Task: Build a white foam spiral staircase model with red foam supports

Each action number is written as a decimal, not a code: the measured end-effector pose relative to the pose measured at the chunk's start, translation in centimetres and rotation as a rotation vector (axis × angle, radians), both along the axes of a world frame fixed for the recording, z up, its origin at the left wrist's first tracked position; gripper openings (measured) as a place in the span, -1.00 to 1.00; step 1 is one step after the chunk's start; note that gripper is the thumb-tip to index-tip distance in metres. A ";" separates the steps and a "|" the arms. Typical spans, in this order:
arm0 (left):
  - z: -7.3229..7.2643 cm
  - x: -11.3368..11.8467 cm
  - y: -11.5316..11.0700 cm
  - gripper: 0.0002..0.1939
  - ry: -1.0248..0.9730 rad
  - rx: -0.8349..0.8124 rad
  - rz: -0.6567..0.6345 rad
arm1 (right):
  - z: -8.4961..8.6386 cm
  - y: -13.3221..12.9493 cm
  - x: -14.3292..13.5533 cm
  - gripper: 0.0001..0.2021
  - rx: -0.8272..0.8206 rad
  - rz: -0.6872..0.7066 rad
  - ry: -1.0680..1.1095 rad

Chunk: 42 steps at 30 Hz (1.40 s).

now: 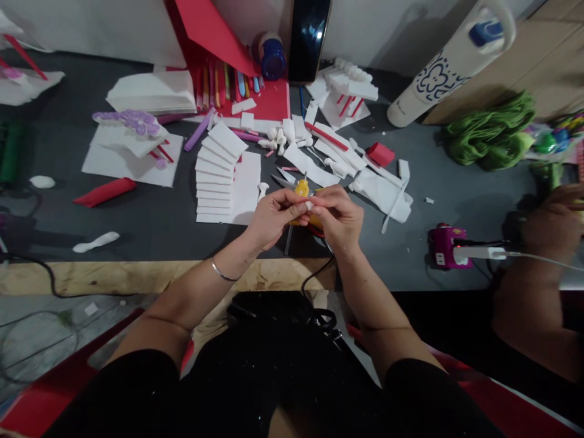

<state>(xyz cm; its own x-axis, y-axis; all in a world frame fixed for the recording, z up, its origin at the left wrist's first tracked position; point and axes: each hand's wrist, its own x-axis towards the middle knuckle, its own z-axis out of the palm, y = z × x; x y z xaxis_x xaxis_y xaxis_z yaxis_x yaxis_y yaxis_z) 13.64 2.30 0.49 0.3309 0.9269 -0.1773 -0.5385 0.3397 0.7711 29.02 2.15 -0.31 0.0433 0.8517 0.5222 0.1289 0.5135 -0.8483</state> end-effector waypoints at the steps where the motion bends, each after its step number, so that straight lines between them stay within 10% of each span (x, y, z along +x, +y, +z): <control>1: 0.0 0.0 0.1 -0.45 0.001 -0.012 -0.003 | -0.1 0.1 0.1 -0.87 -0.022 0.006 -0.003; 8: 0.0 -0.4 0.7 -0.51 -0.126 -0.118 -0.077 | -0.6 0.7 1.0 -0.63 -0.133 0.186 0.043; 14: 0.0 -0.6 0.7 -0.53 -0.126 -0.138 -0.102 | 0.1 0.7 0.9 -0.82 -0.114 0.155 -0.002; 31: -0.8 -0.9 0.8 -0.68 0.399 0.387 0.192 | -0.1 0.9 1.0 -0.87 -0.097 0.092 -0.028; 42: -1.2 -0.2 0.4 -0.55 0.275 0.276 0.149 | -1.4 1.5 1.1 -0.84 -0.188 0.240 0.105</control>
<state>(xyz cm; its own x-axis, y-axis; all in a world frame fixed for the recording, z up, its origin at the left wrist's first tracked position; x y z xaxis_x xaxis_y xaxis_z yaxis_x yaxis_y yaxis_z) 13.42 2.69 -0.66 0.1646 0.9861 0.0215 -0.3271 0.0340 0.9444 30.14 3.62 -1.71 -0.1252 0.9255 0.3576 -0.0704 0.3512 -0.9336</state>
